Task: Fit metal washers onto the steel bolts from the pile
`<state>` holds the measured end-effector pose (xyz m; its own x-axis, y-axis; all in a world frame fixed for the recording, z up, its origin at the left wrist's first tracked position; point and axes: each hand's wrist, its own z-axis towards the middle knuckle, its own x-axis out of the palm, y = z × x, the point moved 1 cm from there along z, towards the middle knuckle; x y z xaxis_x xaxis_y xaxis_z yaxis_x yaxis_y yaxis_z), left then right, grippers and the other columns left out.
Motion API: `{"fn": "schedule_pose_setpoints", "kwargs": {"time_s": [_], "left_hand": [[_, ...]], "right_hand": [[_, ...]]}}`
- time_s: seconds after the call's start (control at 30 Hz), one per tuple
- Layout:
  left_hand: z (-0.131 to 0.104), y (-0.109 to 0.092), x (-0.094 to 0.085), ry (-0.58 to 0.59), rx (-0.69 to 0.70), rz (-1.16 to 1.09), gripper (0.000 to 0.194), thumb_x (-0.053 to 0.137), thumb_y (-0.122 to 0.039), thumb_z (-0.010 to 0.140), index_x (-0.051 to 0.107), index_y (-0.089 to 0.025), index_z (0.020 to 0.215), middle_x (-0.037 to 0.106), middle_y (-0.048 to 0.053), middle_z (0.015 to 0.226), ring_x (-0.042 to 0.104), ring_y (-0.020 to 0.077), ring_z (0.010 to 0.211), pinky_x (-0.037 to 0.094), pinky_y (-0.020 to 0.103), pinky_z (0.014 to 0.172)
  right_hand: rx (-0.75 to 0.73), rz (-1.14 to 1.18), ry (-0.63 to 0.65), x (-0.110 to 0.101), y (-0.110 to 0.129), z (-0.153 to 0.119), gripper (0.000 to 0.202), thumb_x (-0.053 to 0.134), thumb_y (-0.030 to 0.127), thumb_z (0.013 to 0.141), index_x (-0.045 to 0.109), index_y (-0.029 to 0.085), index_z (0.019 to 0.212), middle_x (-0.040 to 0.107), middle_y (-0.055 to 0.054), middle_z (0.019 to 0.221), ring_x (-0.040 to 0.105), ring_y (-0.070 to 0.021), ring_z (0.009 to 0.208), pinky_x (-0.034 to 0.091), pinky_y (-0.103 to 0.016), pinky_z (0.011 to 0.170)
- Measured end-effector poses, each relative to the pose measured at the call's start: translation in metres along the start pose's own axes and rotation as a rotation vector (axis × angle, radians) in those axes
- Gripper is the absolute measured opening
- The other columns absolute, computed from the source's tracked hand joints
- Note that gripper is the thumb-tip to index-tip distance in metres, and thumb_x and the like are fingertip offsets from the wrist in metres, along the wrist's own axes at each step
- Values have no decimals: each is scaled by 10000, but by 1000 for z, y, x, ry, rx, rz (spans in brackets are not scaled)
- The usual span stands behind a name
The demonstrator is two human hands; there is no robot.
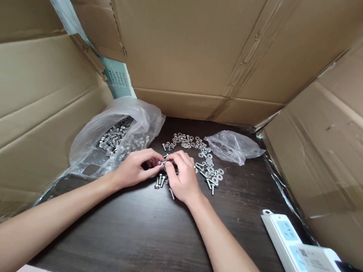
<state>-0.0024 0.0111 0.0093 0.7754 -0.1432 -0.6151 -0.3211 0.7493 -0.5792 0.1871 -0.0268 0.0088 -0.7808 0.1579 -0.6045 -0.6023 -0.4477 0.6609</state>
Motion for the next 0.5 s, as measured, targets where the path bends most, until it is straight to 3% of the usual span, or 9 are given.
{"fn": "schedule_pose_setpoints", "kwargs": {"time_s": [0.33,0.5], "left_hand": [[-1,-2,1,8,23,15,103,659,-247,963,700,-173,1023,688,14,843,649,130,743,527,242,716],[-1,-1,1,-8,25,9,110,675,-245,957,701,-168,1031,684,12,841,644,126,736,525,238,717]], "right_hand": [[-20,-67,7,4,-2,0,331,415,288,1052,579,209,775,638,-47,914,574,-205,875,371,-387,798],[-6,-46,8,3,-2,0,306,397,290,1060,599,212,844,647,-47,934,580,-212,898,373,-393,820]]}}
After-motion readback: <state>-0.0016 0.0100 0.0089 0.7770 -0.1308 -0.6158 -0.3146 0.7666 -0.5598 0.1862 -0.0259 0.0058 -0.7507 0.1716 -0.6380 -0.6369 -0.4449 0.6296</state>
